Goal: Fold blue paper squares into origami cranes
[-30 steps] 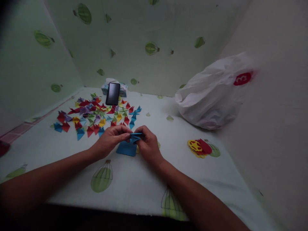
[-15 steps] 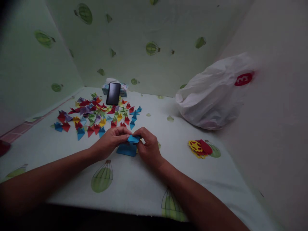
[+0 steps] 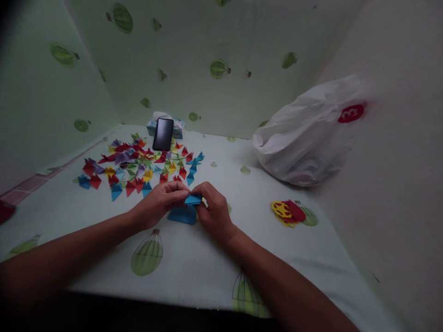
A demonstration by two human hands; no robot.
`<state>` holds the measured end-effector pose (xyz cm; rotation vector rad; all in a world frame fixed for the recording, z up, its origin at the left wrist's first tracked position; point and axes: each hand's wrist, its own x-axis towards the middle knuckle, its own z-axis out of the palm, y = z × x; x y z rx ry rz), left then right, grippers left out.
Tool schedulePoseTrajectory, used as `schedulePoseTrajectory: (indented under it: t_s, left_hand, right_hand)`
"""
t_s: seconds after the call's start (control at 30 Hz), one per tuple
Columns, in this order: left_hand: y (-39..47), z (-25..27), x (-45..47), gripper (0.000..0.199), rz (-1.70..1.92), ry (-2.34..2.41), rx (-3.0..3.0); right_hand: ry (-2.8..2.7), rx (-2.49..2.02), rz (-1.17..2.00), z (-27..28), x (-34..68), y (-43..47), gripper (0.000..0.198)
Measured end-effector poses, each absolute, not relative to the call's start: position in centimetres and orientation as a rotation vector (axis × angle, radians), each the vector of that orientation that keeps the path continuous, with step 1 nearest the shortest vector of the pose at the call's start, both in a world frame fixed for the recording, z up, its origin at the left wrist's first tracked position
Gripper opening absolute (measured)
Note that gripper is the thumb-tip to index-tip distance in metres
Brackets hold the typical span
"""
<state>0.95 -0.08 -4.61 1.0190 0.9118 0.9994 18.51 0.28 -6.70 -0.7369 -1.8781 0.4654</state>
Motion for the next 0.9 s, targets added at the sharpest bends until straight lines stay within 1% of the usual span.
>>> schedulePoseTrajectory:
  t_s: [0.13, 0.23, 0.3, 0.47, 0.63, 0.9]
  left_hand:
    - [-0.1, -4.6, 0.9, 0.022, 0.987, 0.943, 1.035]
    - [0.0, -4.6, 0.9, 0.021, 0.969, 0.971, 1.043]
    - [0.1, -4.6, 0.8, 0.023, 0.951, 0.979, 1.024]
    - [0.4, -4.5, 0.7, 0.026, 0.925, 0.961, 0.991]
    - [0.5, -4.7, 0.6, 0.026, 0.906, 0.917, 0.979]
    - [0.9, -5.4, 0.5, 0.029, 1.03, 0.878, 0.954]
  right_hand:
    - [-1.939, -0.736, 0.361, -6.8, 18.5, 0.1, 0.025]
    - [-1.95, -0.733, 0.377, -6.8, 18.5, 0.1, 0.028]
    - [-1.908, -0.74, 0.453, -6.9, 18.5, 0.2, 0.027]
    - [-1.745, -0.749, 0.757, -7.1, 18.3, 0.5, 0.026]
    - [-1.657, -0.736, 0.954, -7.1, 18.2, 0.7, 0.025]
    - [-1.414, -0.79, 1.291, -6.7, 18.2, 1.1, 0.022]
